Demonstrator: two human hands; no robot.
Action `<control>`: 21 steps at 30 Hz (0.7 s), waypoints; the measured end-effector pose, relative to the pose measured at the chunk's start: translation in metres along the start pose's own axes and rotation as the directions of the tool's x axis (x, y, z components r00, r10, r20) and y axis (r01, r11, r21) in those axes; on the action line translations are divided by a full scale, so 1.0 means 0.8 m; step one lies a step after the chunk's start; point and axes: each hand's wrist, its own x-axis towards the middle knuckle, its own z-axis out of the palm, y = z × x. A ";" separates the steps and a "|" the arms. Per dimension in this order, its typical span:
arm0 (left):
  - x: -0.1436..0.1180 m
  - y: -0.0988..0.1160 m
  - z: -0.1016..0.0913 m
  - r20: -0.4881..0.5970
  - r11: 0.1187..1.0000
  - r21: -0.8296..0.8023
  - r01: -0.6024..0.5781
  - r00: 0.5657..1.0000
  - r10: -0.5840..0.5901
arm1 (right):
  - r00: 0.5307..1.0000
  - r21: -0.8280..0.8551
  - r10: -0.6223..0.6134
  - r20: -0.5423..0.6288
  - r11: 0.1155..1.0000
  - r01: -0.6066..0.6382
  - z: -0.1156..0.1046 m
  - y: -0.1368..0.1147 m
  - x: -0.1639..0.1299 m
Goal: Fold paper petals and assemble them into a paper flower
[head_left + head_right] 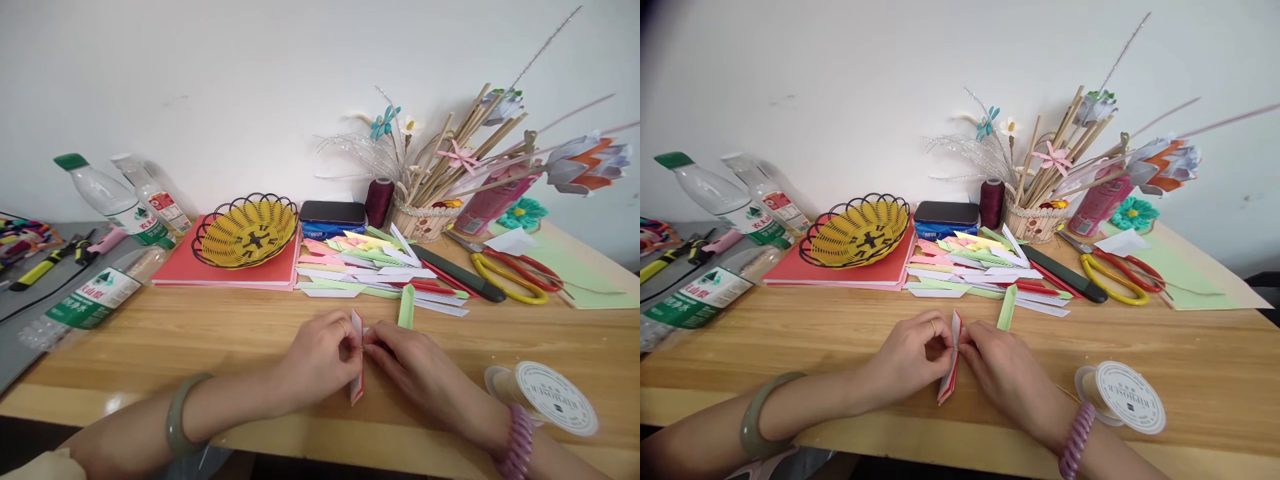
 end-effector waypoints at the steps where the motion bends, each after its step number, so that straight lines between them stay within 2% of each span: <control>1: 0.001 0.001 -0.002 0.012 0.998 -0.035 0.047 0.999 -0.046 | 1.000 -0.001 0.007 0.002 1.000 -0.007 0.000 0.000 0.000; 4: 0.002 -0.001 -0.006 0.062 0.980 -0.128 0.153 0.987 -0.146 | 1.000 -0.004 0.018 0.001 1.000 -0.018 0.000 -0.002 -0.001; 6: 0.002 -0.003 -0.007 0.088 0.970 -0.170 0.173 0.983 -0.160 | 1.000 -0.006 0.012 -0.004 1.000 -0.012 0.000 -0.003 0.000; 12: 0.001 -0.004 -0.007 0.081 0.987 -0.160 0.032 0.997 -0.019 | 1.000 -0.030 0.006 -0.026 1.000 -0.007 0.002 -0.002 -0.001; 14: 0.003 -0.006 -0.007 0.079 0.982 -0.188 0.023 0.997 -0.008 | 1.000 -0.033 0.001 -0.030 0.999 -0.002 0.003 -0.002 -0.001; 21: 0.010 -0.017 -0.013 0.161 0.919 -0.327 0.220 0.971 -0.175 | 1.000 -0.049 0.025 -0.018 0.998 -0.026 0.003 -0.003 0.001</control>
